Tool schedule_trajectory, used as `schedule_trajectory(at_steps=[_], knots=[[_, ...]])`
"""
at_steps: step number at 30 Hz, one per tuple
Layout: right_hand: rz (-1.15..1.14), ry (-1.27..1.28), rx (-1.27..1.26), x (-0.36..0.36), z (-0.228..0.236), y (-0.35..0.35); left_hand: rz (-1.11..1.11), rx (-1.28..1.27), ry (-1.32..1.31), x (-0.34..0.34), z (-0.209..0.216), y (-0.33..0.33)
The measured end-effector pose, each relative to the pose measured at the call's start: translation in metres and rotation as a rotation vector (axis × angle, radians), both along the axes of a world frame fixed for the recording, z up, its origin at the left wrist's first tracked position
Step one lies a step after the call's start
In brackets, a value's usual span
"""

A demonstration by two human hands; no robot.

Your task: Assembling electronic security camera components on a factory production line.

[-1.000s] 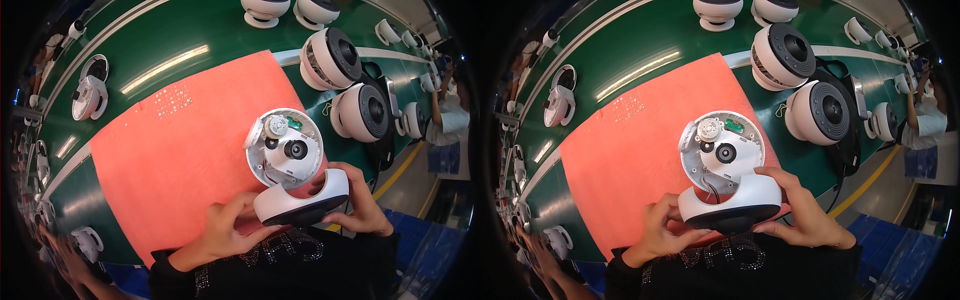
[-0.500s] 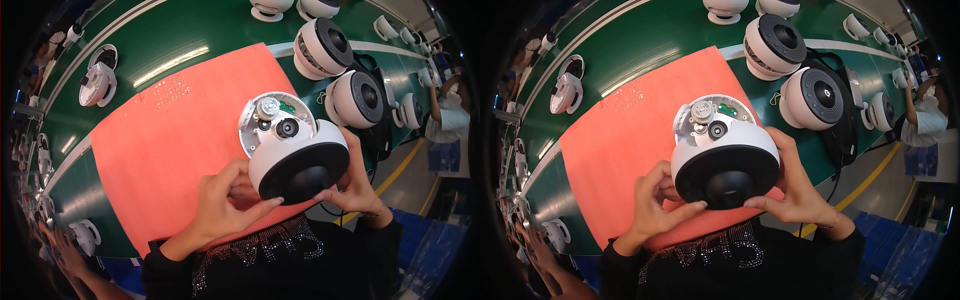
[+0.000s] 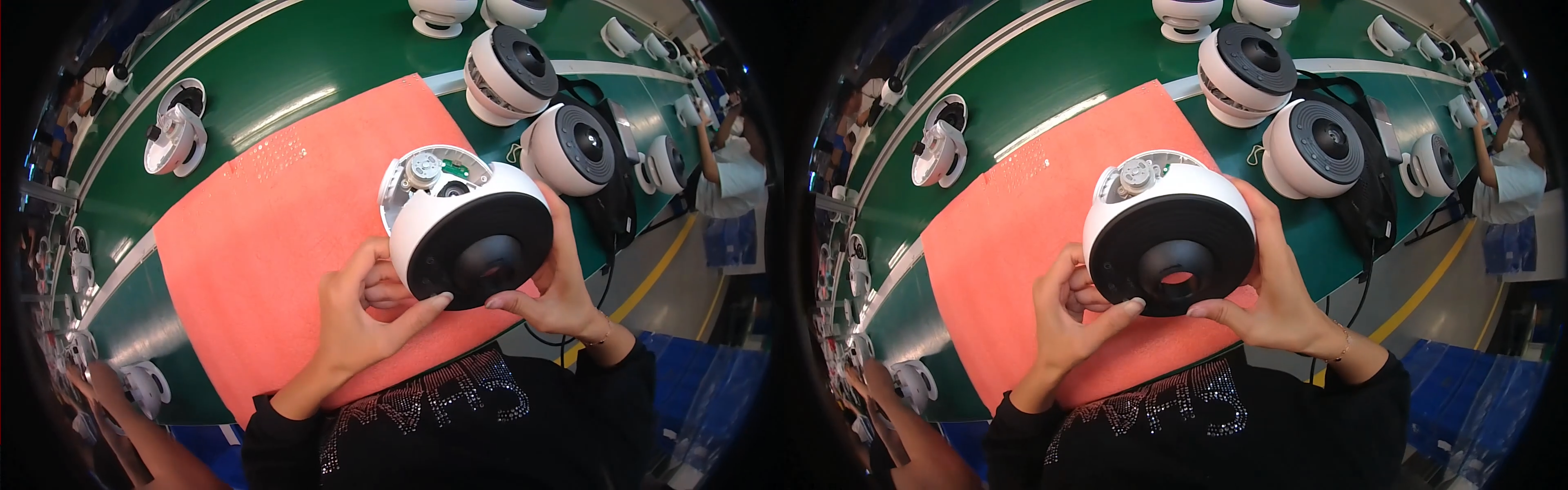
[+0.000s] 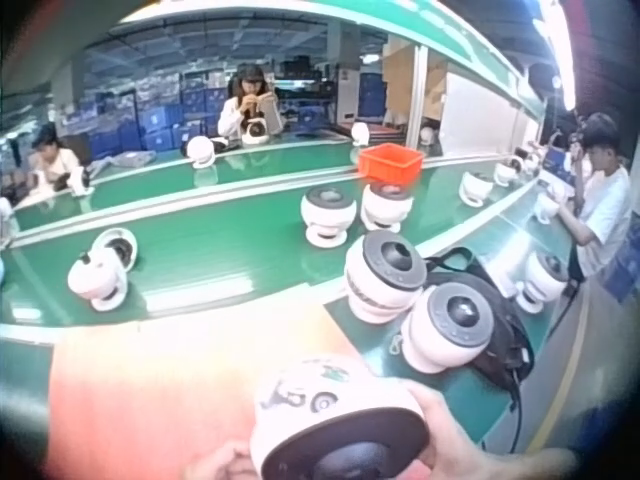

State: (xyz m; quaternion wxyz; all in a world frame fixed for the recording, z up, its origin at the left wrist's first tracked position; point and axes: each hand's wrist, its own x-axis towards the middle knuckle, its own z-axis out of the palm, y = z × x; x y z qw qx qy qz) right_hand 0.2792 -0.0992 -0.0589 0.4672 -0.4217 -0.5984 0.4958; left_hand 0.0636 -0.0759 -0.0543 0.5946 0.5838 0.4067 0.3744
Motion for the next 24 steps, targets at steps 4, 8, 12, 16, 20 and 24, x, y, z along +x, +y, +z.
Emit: schedule_trajectory(at_steps=[4,8,12,16,20,24], knots=[[-0.009,-0.162,0.075,0.004,0.030,-0.004,-0.016,-0.183,-0.282,0.003,0.005,0.002],[0.084,-0.336,0.379,0.009,0.062,-0.015,-0.121,-0.134,-0.366,-0.002,-0.015,-0.001],[0.136,-0.295,0.363,0.017,0.072,-0.018,-0.089,-0.077,-0.241,0.003,-0.014,-0.002],[0.115,-0.343,0.305,0.024,0.069,-0.018,-0.048,-0.021,-0.286,0.007,-0.011,-0.003],[0.116,0.355,-0.471,0.031,0.063,0.004,-0.015,-0.257,-0.298,0.016,0.028,-0.009],[0.081,0.600,-0.664,0.030,0.045,0.027,-0.008,-0.455,-0.212,0.026,0.051,0.009]])
